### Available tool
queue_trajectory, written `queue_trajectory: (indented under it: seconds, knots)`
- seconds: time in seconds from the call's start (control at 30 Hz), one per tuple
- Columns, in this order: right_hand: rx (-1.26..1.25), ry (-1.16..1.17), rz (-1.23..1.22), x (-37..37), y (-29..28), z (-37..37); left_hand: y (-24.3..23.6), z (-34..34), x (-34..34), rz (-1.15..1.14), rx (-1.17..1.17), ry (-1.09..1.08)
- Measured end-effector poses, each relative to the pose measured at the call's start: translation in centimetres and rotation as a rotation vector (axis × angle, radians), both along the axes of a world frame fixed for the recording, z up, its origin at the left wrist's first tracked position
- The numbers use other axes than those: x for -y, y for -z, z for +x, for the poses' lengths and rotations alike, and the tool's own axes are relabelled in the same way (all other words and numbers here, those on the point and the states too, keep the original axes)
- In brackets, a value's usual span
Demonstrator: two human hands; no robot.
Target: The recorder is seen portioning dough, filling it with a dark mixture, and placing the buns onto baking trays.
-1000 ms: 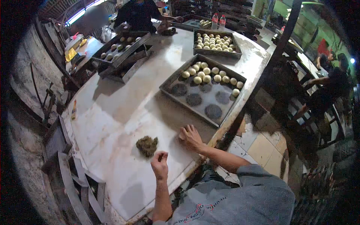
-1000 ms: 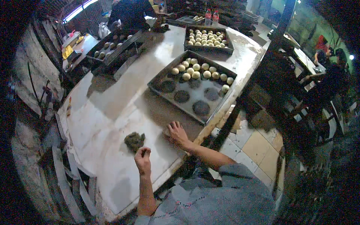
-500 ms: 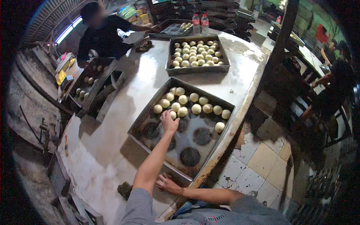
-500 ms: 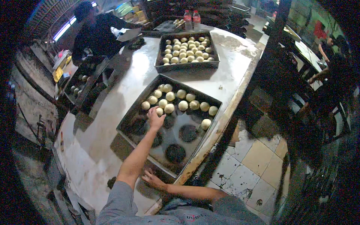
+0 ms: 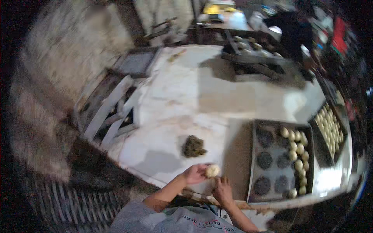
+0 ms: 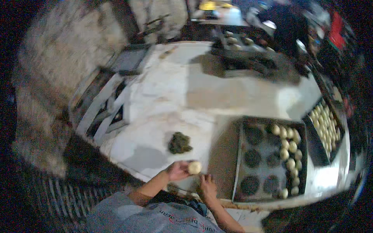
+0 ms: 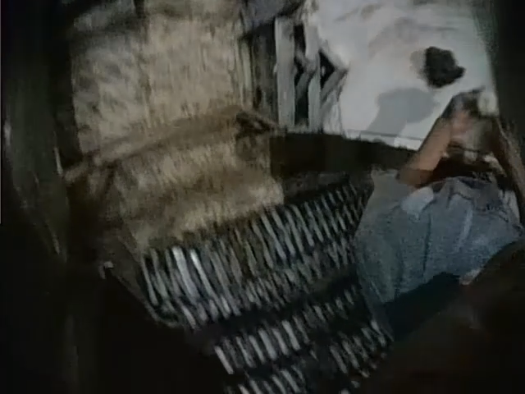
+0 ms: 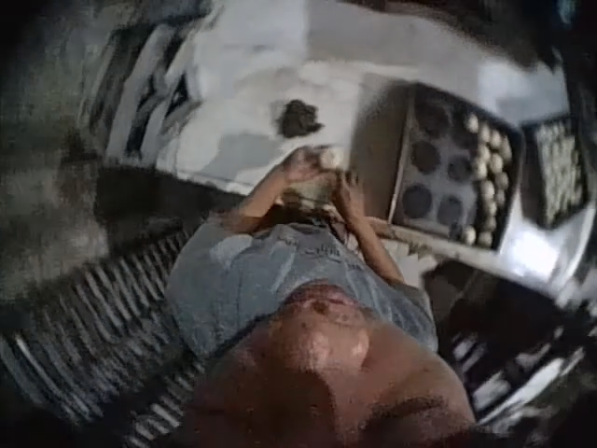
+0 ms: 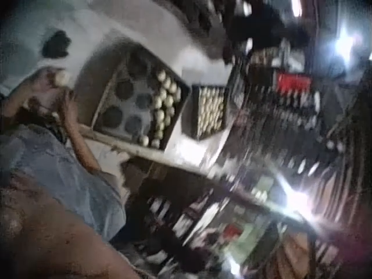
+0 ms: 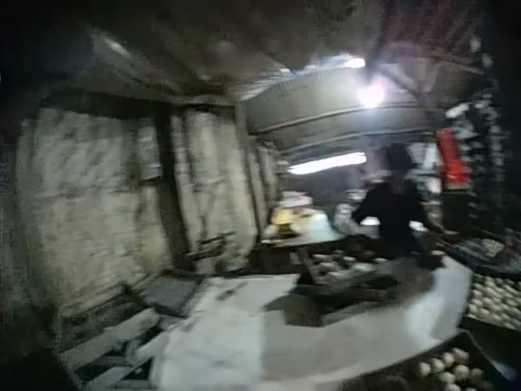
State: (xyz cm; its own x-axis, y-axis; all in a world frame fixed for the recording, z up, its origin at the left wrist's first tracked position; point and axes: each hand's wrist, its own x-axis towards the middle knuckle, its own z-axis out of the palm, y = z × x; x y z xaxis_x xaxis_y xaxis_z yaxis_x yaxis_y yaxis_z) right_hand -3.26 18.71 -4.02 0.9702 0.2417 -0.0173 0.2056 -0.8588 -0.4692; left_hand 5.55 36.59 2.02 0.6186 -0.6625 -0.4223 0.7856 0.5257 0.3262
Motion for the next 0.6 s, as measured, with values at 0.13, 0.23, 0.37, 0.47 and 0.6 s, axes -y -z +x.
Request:
queue_trajectory:
  seconds: [0.13, 0.23, 0.37, 0.47, 0.6]
  knots:
    - [-0.232, -0.065, 0.217, -1.3, -6.3, 1.1, -0.8, -9.3, -12.9, -0.407, -0.063, -0.347]
    - [-0.749, 0.162, 0.89, -3.8, -9.2, 3.9, 1.9, -10.9, -17.2, -0.28, 0.007, -0.451]
    - [-0.637, 0.056, 1.172, -12.4, -16.4, 8.6, 2.6, -7.0, -19.5, -0.194, 0.15, -0.34]
    - [-0.439, -0.199, 1.175, -22.9, -23.3, 12.2, 0.9, -4.1, -25.7, -0.112, 0.311, -0.268]
    - [-0.254, -0.338, 1.114, -39.8, -31.3, 13.6, -1.4, -5.7, -34.9, 0.035, 0.372, -0.308]
